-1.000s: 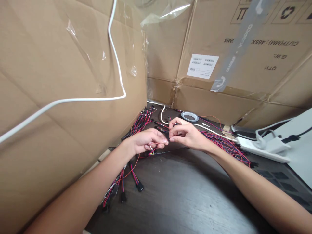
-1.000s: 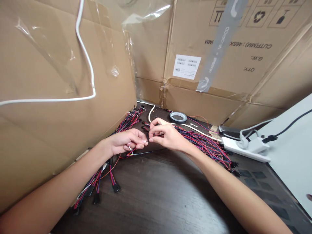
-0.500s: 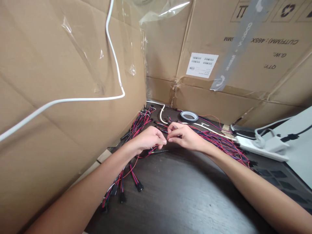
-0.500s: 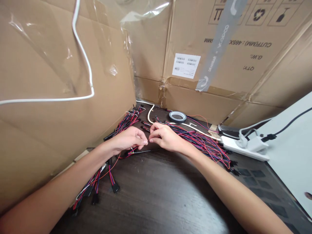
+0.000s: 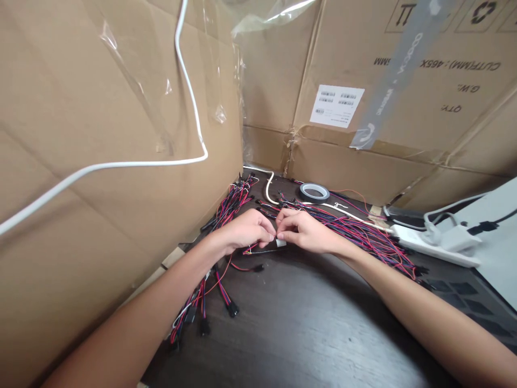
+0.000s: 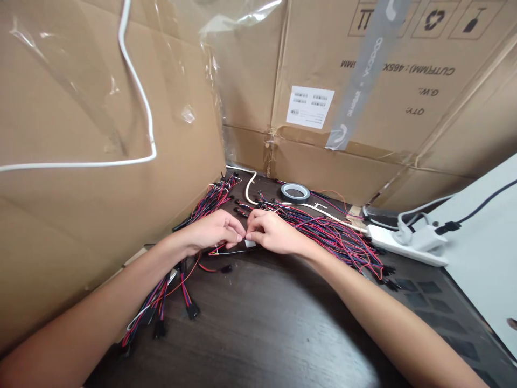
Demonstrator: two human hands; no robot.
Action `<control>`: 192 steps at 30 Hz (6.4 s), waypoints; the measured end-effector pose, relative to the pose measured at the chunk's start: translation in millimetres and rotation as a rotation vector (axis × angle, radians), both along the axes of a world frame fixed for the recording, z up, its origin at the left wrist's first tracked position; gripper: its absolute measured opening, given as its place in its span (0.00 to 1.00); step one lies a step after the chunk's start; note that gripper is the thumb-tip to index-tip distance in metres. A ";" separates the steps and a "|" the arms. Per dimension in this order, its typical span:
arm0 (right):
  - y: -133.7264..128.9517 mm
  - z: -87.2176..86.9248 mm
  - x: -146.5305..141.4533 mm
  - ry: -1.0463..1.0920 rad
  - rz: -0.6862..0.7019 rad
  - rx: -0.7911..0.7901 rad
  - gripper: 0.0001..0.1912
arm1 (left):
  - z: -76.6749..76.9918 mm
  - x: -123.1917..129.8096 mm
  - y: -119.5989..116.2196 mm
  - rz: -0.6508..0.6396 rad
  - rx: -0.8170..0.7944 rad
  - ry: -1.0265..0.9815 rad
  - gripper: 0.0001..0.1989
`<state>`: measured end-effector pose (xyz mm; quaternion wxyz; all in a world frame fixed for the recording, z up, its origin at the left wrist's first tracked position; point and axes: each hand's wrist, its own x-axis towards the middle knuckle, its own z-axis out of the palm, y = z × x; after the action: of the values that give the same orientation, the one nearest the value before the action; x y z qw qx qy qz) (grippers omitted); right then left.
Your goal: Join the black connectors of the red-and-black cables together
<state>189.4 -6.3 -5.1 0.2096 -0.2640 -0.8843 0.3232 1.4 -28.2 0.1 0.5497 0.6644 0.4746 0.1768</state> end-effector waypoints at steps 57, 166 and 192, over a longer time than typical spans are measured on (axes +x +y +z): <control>6.5 1.3 3.3 0.162 -0.167 -0.126 0.10 | 12.5 10.4 -4.5 0.276 0.247 0.065 0.07; -1.4 1.1 5.3 0.166 -0.046 0.286 0.06 | 15.9 7.0 -3.6 0.129 -0.113 -0.221 0.09; -1.8 2.9 1.8 -0.176 -0.104 0.268 0.10 | 9.3 3.8 -1.5 -0.049 0.607 0.518 0.14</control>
<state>191.2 -8.1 -2.3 0.1813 -0.3063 -0.9195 0.1667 5.2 -29.8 9.4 0.1944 0.8303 0.5078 0.1227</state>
